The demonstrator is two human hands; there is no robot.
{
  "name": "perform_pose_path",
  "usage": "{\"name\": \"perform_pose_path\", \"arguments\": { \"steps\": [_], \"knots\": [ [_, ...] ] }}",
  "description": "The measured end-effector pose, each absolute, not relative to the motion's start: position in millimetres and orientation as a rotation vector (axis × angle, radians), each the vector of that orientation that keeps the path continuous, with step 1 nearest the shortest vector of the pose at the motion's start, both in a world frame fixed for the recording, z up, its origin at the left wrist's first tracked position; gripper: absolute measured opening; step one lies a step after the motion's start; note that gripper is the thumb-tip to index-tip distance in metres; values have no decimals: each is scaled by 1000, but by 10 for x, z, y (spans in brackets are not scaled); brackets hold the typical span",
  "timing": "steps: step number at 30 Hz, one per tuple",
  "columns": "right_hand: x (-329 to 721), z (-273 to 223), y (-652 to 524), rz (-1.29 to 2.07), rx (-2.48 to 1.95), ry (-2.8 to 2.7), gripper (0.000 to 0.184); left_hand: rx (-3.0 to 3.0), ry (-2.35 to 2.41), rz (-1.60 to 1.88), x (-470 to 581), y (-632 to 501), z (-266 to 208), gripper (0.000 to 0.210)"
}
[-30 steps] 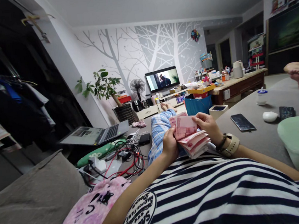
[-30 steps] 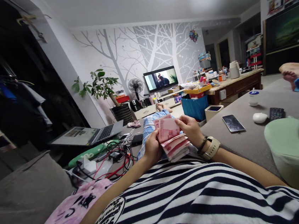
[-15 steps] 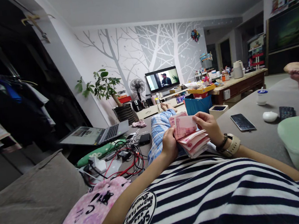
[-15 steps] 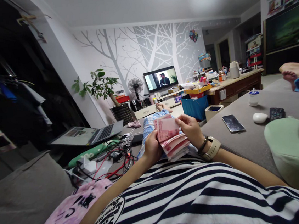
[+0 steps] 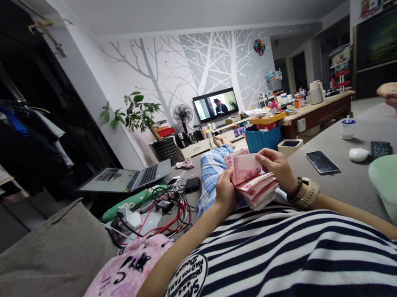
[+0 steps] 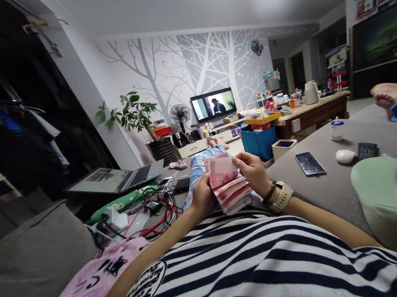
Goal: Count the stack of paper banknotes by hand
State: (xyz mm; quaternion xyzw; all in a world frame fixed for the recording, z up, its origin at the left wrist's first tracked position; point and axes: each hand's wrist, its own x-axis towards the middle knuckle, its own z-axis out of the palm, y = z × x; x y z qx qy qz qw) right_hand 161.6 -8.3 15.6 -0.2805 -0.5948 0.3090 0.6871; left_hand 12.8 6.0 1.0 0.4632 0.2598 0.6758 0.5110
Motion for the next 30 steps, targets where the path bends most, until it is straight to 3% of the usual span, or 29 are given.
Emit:
{"name": "perform_pose_path", "arguments": {
  "steps": [14, 26, 30],
  "knots": [
    [1620, 137, -51, 781, -594, -1367, 47, 1086, 580, 1555, 134, 23, 26, 13],
    [1637, 67, 128, 694, -675, -1347, 42, 1117, 510, 1451, 138, 2, 27, 27],
    [1629, 68, 113, 705, -667, -1344, 42, 1085, 545, 1515, 147, 10, 27, 23]
  ]
}}
